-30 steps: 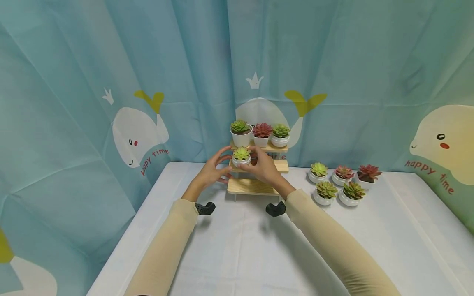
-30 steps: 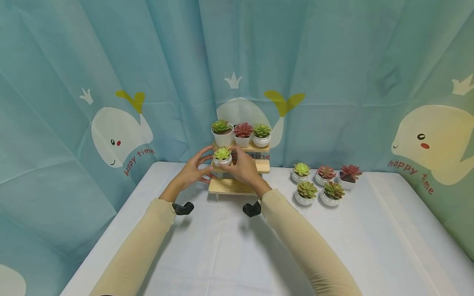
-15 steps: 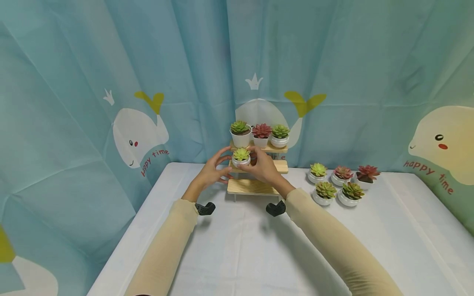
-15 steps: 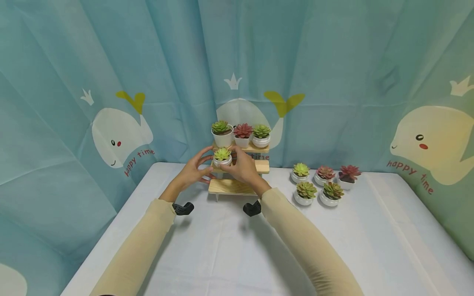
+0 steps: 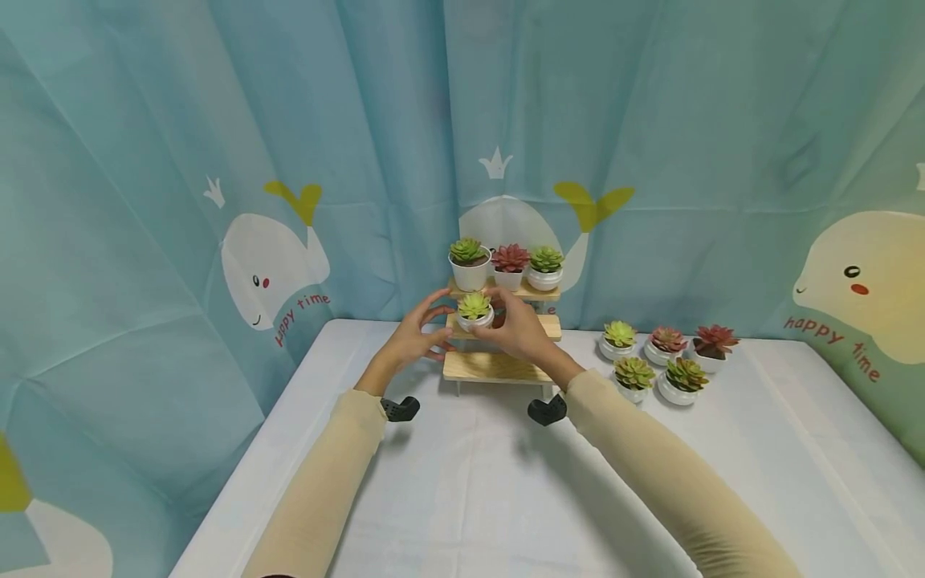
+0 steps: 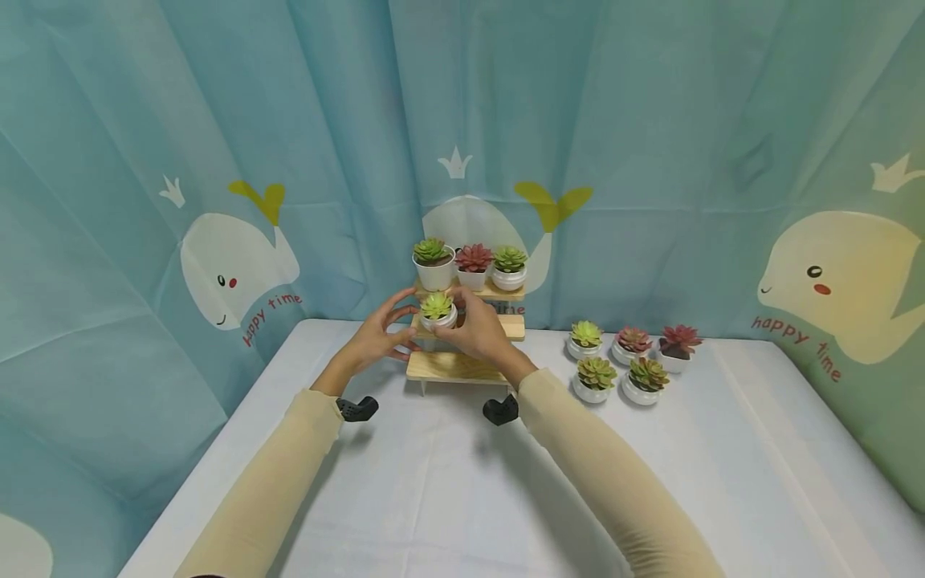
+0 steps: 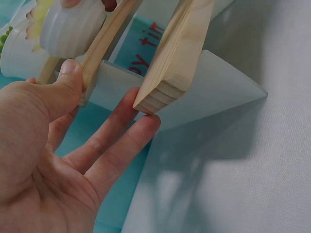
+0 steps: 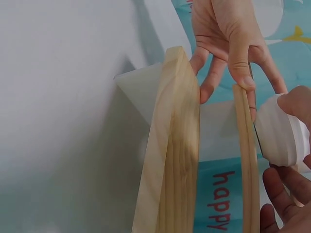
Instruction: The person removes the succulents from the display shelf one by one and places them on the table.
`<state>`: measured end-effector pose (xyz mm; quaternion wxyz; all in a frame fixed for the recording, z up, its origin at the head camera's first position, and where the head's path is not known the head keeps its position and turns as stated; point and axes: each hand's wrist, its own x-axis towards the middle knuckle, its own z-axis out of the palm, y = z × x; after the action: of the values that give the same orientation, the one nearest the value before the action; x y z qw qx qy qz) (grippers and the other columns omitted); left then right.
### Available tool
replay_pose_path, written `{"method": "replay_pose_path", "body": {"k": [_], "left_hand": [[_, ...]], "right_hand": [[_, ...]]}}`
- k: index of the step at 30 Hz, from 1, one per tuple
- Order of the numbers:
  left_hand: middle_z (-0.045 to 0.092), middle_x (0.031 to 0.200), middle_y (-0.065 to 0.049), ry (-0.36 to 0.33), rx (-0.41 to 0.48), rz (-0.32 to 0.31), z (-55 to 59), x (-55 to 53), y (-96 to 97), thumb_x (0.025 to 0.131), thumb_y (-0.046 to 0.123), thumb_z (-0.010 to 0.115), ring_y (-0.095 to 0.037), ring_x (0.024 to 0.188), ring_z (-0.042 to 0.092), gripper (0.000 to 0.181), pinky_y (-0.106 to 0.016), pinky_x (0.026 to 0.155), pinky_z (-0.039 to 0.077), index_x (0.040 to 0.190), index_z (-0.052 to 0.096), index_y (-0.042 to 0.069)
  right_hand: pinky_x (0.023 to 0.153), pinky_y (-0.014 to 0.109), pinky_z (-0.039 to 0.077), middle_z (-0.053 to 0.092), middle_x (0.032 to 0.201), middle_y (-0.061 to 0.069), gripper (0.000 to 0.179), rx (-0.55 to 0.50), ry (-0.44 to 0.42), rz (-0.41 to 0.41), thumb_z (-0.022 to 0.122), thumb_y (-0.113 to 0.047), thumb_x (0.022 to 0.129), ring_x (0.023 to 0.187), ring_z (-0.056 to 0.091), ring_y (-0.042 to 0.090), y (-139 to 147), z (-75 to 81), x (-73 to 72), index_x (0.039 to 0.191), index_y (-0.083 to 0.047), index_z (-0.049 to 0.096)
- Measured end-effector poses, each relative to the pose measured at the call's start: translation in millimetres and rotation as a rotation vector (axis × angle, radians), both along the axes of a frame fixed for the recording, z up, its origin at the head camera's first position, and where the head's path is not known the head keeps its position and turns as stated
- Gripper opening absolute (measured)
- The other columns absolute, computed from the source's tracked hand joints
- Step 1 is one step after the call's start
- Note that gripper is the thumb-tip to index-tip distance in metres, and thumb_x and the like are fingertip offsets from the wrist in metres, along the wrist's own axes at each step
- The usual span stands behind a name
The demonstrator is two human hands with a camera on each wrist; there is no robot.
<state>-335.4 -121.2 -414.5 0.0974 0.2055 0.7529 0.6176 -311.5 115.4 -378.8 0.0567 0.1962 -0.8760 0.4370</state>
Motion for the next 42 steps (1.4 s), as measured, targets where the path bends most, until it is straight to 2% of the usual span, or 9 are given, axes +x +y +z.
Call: {"method": "replay_pose_path", "body": {"k": [6, 15, 26, 33, 37, 42], "left_hand": [[0.040, 0.159, -0.018, -0.002, 0.008, -0.010, -0.3, -0.6, -1.4, 0.102, 0.009, 0.065, -0.045, 0.089, 0.072, 0.075, -0.059, 0.075, 0.061, 0.163, 0.028, 0.032], [0.037, 0.160, -0.018, -0.008, 0.011, -0.022, 0.7, 0.0, -1.2, 0.102, 0.011, 0.065, -0.047, 0.091, 0.071, 0.075, -0.061, 0.077, 0.060, 0.163, 0.027, 0.033], [0.042, 0.157, -0.011, -0.014, 0.012, 0.000, -0.9, -1.5, -1.4, 0.101, 0.012, 0.066, -0.041, 0.088, 0.073, 0.074, -0.063, 0.077, 0.059, 0.161, 0.031, 0.038], [0.041, 0.158, -0.015, -0.007, 0.017, -0.010, 0.1, -0.8, -1.1, 0.101, 0.012, 0.066, -0.040, 0.088, 0.074, 0.075, -0.063, 0.077, 0.059, 0.162, 0.030, 0.035], [0.041, 0.158, -0.013, -0.017, 0.014, -0.007, 0.7, -0.2, -1.2, 0.101, 0.013, 0.067, -0.038, 0.088, 0.074, 0.075, -0.064, 0.078, 0.059, 0.162, 0.030, 0.037], [0.040, 0.159, -0.013, -0.023, 0.006, -0.004, 1.5, -0.2, -1.0, 0.101, 0.012, 0.067, -0.041, 0.089, 0.073, 0.075, -0.065, 0.079, 0.058, 0.162, 0.030, 0.036]], "right_hand": [[0.081, 0.042, 0.059, 0.067, 0.125, 0.019, 0.063, -0.008, 0.017, 0.034, 0.082, -0.022, 0.090, 0.094, 0.071, 0.031, 7, 1.7, 2.9, 0.141, -0.004, 0.050], [0.083, 0.041, 0.060, 0.065, 0.118, 0.014, 0.061, -0.009, 0.052, 0.047, 0.083, -0.023, 0.089, 0.093, 0.069, 0.026, 12, 6.8, 7.8, 0.139, -0.005, 0.053], [0.081, 0.041, 0.060, 0.065, 0.123, 0.015, 0.061, -0.023, 0.063, 0.033, 0.083, -0.021, 0.089, 0.099, 0.067, 0.028, 17, 16.5, 13.1, 0.140, -0.007, 0.053], [0.078, 0.041, 0.060, 0.067, 0.121, 0.015, 0.060, -0.026, 0.099, 0.033, 0.084, -0.020, 0.088, 0.097, 0.068, 0.027, 21, 15.1, 13.1, 0.139, -0.007, 0.054], [0.076, 0.040, 0.059, 0.067, 0.121, 0.016, 0.061, -0.024, 0.100, 0.030, 0.084, -0.020, 0.088, 0.096, 0.068, 0.027, 23, 14.0, 13.3, 0.139, -0.008, 0.054], [0.076, 0.039, 0.058, 0.066, 0.125, 0.017, 0.061, -0.019, 0.100, 0.044, 0.084, -0.019, 0.088, 0.097, 0.068, 0.027, 29, 15.3, 16.1, 0.140, -0.008, 0.054]]}}
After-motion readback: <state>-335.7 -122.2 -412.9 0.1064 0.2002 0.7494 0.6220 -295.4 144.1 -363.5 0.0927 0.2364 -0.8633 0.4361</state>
